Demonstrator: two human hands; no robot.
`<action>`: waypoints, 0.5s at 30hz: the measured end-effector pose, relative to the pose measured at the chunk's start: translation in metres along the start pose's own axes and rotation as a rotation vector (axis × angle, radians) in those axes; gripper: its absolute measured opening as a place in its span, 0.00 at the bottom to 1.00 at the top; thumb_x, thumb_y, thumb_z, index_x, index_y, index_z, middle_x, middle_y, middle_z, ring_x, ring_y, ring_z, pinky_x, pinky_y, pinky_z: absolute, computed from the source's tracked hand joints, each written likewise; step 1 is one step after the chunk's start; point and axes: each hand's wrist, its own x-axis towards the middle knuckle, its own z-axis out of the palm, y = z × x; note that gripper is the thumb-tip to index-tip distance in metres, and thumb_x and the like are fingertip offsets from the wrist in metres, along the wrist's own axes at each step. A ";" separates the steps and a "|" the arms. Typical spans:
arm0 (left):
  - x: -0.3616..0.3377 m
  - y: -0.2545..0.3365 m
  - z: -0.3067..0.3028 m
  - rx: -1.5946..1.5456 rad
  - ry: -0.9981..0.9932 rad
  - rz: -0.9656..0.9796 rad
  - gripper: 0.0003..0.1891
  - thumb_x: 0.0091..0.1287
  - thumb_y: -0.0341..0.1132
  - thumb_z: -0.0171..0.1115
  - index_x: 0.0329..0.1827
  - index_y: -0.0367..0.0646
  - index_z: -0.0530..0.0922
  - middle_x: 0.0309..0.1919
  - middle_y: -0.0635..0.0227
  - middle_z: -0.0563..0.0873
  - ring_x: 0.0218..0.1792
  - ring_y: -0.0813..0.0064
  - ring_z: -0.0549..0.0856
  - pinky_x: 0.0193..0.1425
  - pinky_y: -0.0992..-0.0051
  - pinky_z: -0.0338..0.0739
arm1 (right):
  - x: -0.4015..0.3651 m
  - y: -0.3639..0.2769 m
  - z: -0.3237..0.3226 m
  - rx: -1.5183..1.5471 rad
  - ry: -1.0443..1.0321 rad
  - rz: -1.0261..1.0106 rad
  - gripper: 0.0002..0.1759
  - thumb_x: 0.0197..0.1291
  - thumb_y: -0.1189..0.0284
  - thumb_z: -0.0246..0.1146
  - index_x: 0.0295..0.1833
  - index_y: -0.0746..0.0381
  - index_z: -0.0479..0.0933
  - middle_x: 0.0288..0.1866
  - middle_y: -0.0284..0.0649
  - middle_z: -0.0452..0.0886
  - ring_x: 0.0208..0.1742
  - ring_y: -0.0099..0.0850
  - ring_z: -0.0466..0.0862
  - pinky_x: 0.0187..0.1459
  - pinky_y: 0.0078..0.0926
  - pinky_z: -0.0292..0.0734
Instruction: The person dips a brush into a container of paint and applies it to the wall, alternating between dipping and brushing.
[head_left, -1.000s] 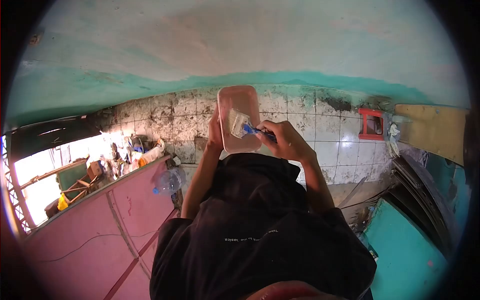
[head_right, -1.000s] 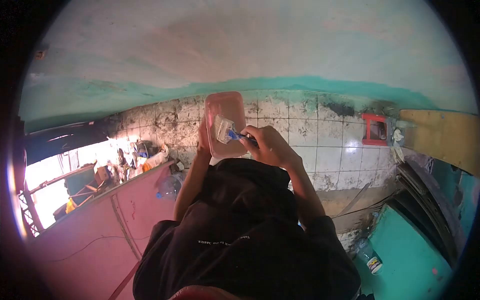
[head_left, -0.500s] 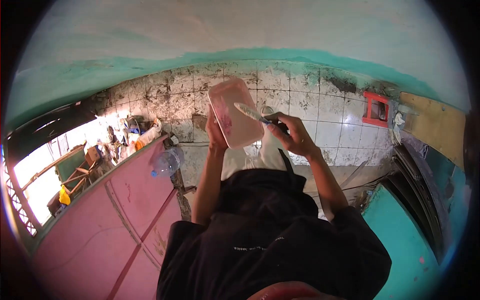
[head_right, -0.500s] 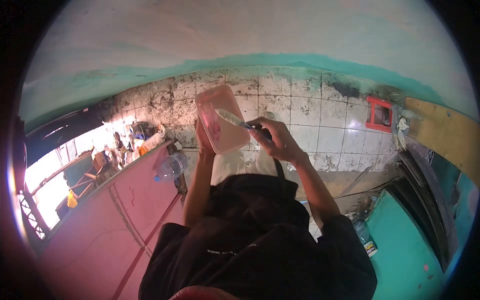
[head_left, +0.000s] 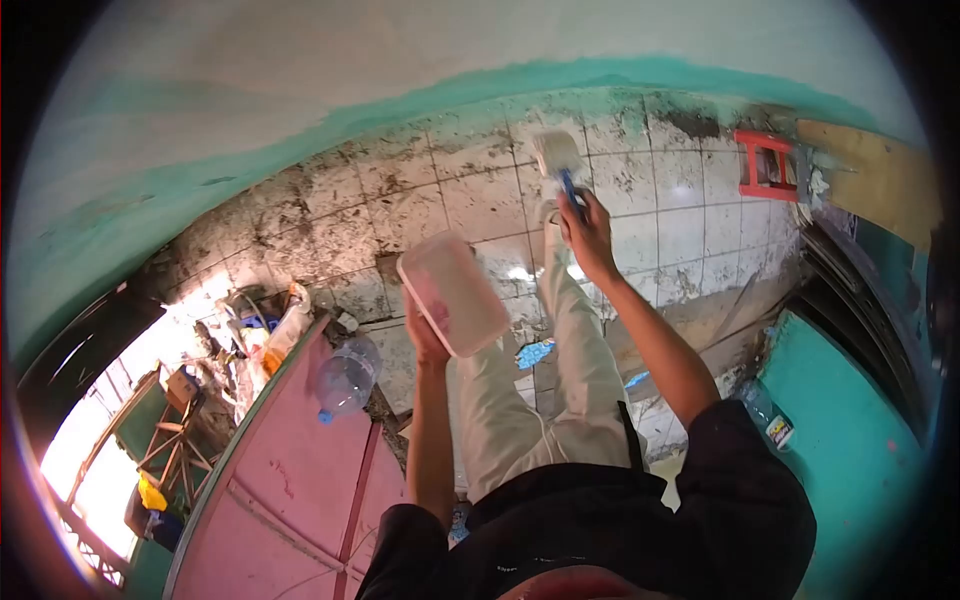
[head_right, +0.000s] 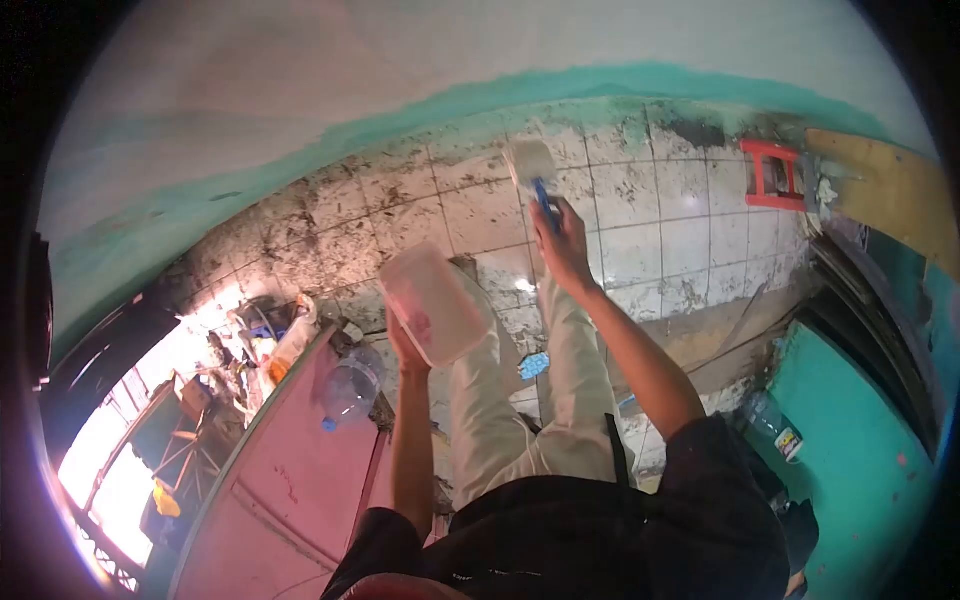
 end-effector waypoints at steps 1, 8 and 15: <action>-0.001 0.000 -0.016 -0.010 0.039 0.000 0.31 0.78 0.58 0.46 0.73 0.45 0.68 0.61 0.65 0.80 0.56 0.68 0.81 0.58 0.67 0.80 | 0.024 0.021 -0.004 -0.070 0.011 -0.063 0.14 0.73 0.59 0.61 0.45 0.60 0.73 0.20 0.24 0.66 0.19 0.13 0.63 0.20 0.17 0.55; 0.002 -0.025 -0.087 0.173 0.218 0.139 0.29 0.79 0.55 0.44 0.75 0.44 0.65 0.63 0.63 0.78 0.60 0.65 0.80 0.64 0.64 0.77 | 0.198 0.107 -0.013 -0.205 0.069 -0.244 0.20 0.73 0.54 0.59 0.43 0.62 0.76 0.18 0.27 0.70 0.17 0.15 0.67 0.20 0.18 0.61; 0.037 -0.095 -0.069 -0.010 0.273 0.206 0.26 0.78 0.52 0.48 0.71 0.45 0.67 0.53 0.65 0.80 0.50 0.69 0.83 0.50 0.65 0.85 | 0.293 0.097 -0.024 -0.187 0.037 -0.129 0.19 0.72 0.56 0.61 0.37 0.62 0.78 0.17 0.29 0.71 0.17 0.18 0.67 0.21 0.21 0.59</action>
